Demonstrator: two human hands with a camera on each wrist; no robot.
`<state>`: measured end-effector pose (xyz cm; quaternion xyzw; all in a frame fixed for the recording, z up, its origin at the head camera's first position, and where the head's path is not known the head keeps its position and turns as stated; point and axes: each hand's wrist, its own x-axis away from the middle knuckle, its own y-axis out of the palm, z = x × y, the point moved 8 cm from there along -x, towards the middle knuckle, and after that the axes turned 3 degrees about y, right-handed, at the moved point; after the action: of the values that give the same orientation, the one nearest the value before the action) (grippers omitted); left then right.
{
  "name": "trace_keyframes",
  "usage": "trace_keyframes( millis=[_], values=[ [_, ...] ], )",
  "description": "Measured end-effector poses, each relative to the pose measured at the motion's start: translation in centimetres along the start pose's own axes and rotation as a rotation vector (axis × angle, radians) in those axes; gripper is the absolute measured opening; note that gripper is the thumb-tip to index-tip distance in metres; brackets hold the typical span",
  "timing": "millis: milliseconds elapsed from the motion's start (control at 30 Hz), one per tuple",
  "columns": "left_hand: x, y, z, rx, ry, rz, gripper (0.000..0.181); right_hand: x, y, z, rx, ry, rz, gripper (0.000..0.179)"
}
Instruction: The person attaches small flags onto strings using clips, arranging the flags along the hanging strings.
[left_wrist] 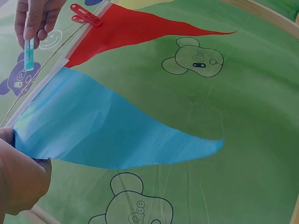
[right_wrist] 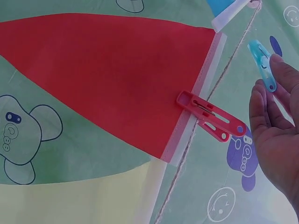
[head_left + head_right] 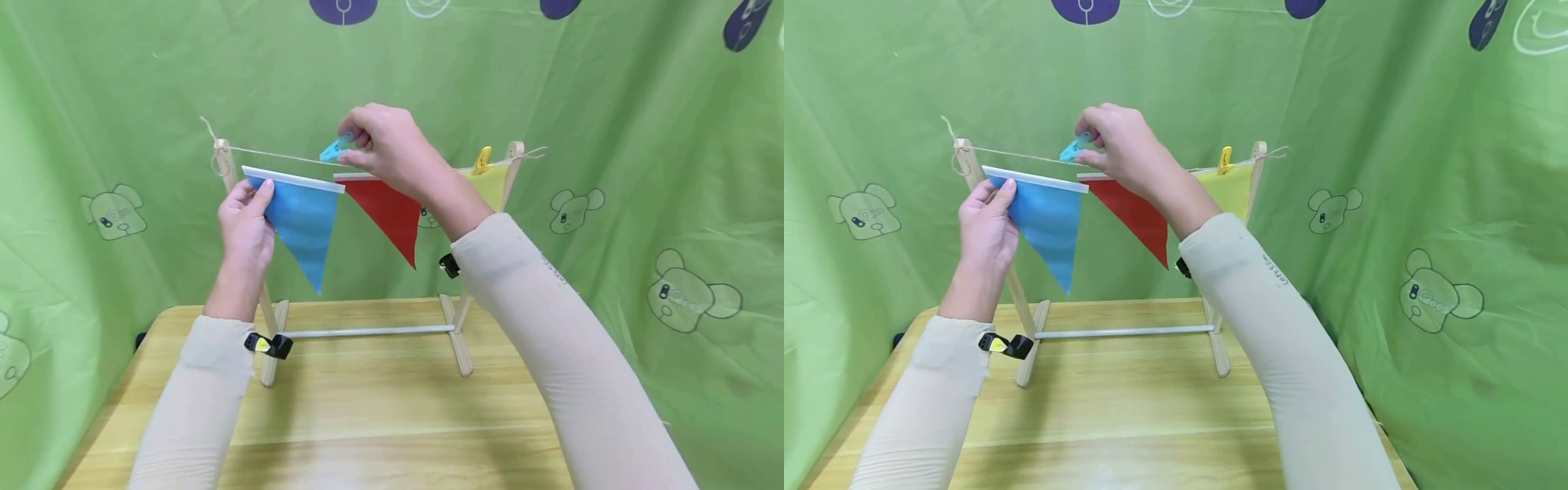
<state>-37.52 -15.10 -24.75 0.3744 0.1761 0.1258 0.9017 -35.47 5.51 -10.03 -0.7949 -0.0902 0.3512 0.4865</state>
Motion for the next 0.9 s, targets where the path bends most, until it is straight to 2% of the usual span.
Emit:
trace_keyframes(
  millis=[333,600,700,900],
  values=[
    [-0.1,0.5,-0.5,0.053,-0.024,-0.001,0.011,-1.1,-0.5,-0.5,0.071,-0.001,-0.065,0.033],
    [-0.3,1.1,-0.7,0.027,-0.041,0.010,0.013,-1.6,-0.8,-0.8,0.109,-0.010,-0.091,0.034],
    [-0.4,1.3,-0.7,-0.001,-0.036,0.000,0.012,-1.7,-0.9,-0.8,0.108,-0.015,-0.087,0.033],
    [-0.6,1.4,-0.6,0.004,-0.026,-0.009,0.010,-2.2,-0.6,-0.6,0.080,-0.003,-0.090,0.030]
  ],
)
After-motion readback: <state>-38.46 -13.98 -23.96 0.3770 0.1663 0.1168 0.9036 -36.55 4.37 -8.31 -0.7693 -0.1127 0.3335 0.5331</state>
